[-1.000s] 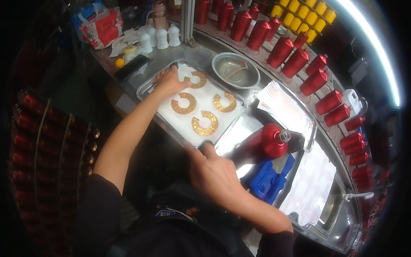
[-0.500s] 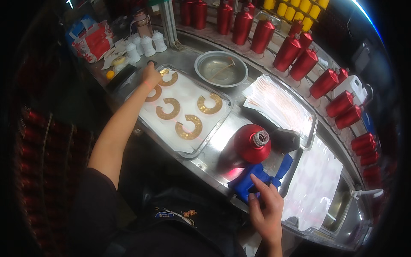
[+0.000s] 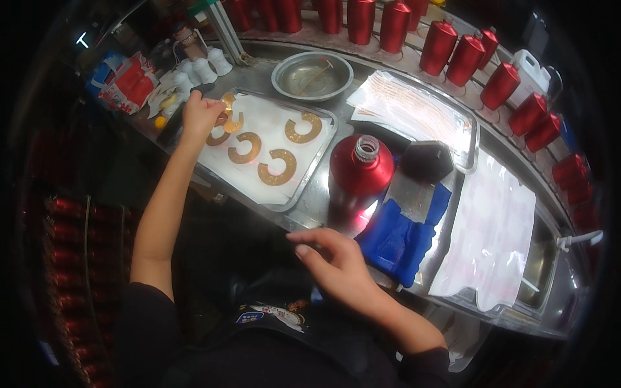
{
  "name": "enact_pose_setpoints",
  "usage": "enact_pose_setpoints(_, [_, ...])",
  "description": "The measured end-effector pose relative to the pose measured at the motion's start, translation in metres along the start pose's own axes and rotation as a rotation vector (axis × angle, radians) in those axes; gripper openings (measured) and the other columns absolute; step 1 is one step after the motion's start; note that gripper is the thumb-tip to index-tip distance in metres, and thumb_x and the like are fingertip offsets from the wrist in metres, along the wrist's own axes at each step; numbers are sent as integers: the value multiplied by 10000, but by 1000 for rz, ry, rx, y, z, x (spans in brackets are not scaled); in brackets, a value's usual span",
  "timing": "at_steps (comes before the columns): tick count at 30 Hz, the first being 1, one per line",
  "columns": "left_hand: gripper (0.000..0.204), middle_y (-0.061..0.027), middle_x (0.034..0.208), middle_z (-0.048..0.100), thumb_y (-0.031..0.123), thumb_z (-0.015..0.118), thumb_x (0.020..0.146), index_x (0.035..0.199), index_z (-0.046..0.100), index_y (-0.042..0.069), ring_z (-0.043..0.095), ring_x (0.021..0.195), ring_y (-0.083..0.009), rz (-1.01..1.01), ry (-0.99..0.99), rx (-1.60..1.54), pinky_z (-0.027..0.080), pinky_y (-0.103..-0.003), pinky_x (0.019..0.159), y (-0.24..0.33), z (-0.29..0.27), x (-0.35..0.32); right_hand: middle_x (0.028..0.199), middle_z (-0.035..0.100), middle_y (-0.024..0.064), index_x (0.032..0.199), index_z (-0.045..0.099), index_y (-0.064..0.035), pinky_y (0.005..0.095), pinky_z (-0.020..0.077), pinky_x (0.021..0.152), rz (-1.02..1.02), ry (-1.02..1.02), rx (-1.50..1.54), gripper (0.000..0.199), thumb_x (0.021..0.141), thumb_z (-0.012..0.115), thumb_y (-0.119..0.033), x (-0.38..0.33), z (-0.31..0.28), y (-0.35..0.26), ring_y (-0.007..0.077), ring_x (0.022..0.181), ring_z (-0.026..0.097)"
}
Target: The person cleans a red cylindrical container with a cloth, then applies a gold crescent-shaped sticker to its neck. They smooth the sticker with fingers and a thin tool, then place the container on a shelf with other similar red containers.
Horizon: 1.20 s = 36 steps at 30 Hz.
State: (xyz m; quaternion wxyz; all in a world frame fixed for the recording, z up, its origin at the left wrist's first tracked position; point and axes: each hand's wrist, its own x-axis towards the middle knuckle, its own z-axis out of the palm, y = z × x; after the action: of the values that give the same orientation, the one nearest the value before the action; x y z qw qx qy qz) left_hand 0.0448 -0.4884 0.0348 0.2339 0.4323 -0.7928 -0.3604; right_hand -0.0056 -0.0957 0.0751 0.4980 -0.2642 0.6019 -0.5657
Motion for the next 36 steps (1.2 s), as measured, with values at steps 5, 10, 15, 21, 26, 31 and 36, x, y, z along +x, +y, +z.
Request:
enact_pose_setpoints(5, [302, -160, 936, 680, -26, 673, 854, 985, 401, -16, 686, 731, -164, -157, -171, -585, 557, -249, 629, 63, -22, -112, 665, 513, -56, 1366, 602, -68, 198, 335, 529, 152, 20, 547, 411, 992, 629, -238, 36, 57, 31, 47, 543, 429])
enact_pose_setpoints(10, [442, -139, 1059, 632, -45, 658, 854, 1240, 444, -35, 644, 858, -138, -174, -239, -838, 533, -234, 704, 88, -17, -200, 572, 483, -3, 1421, 512, -50, 251, 366, 487, 159, 63, 793, 490, 999, 613, -280, 18, 56, 33, 127, 455, 453])
enact_pose_setpoints(15, [504, -136, 1112, 612, -45, 616, 864, 1330, 428, -12, 621, 935, -130, -186, -247, -1004, 528, -252, 738, 93, 1, -244, 601, 504, -4, 1268, 586, -32, 241, 367, 479, 36, 266, 654, 349, 965, 643, -197, -27, 41, 20, 101, 460, 458])
enact_pose_setpoints(21, [437, -65, 1016, 585, -18, 659, 933, 1284, 399, -8, 682, 803, -110, 62, -337, -1027, 574, -210, 700, 117, 33, -262, 1026, 658, 29, 1113, 605, -13, 224, 489, 814, -237, 426, 432, 200, 924, 673, -6, -44, 1, 6, 71, 908, 608])
enact_pose_setpoints(26, [254, -43, 921, 617, -10, 684, 915, 1073, 485, 11, 677, 755, -100, 375, -183, -828, 556, -229, 665, 132, 58, -252, 1054, 655, 52, 1153, 590, 25, 260, 505, 891, -419, 476, 84, 250, 914, 661, 19, -48, -47, -17, 105, 982, 628])
enact_pose_setpoints(31, [227, -13, 889, 630, 4, 693, 903, 1049, 520, 27, 635, 708, -68, 355, -91, -851, 513, -218, 642, 136, 82, -237, 1144, 635, 82, 1250, 549, 47, 275, 499, 936, -494, 320, -41, 383, 889, 674, 13, -21, -84, -38, 138, 1073, 620])
enact_pose_setpoints(36, [254, -7, 898, 598, 12, 700, 895, 1052, 501, 32, 597, 719, -52, 172, -134, -927, 488, -202, 651, 132, 99, -224, 1164, 627, 77, 1304, 517, 24, 280, 494, 932, -416, 182, -112, 479, 853, 679, 27, 19, -118, -48, 128, 1052, 612])
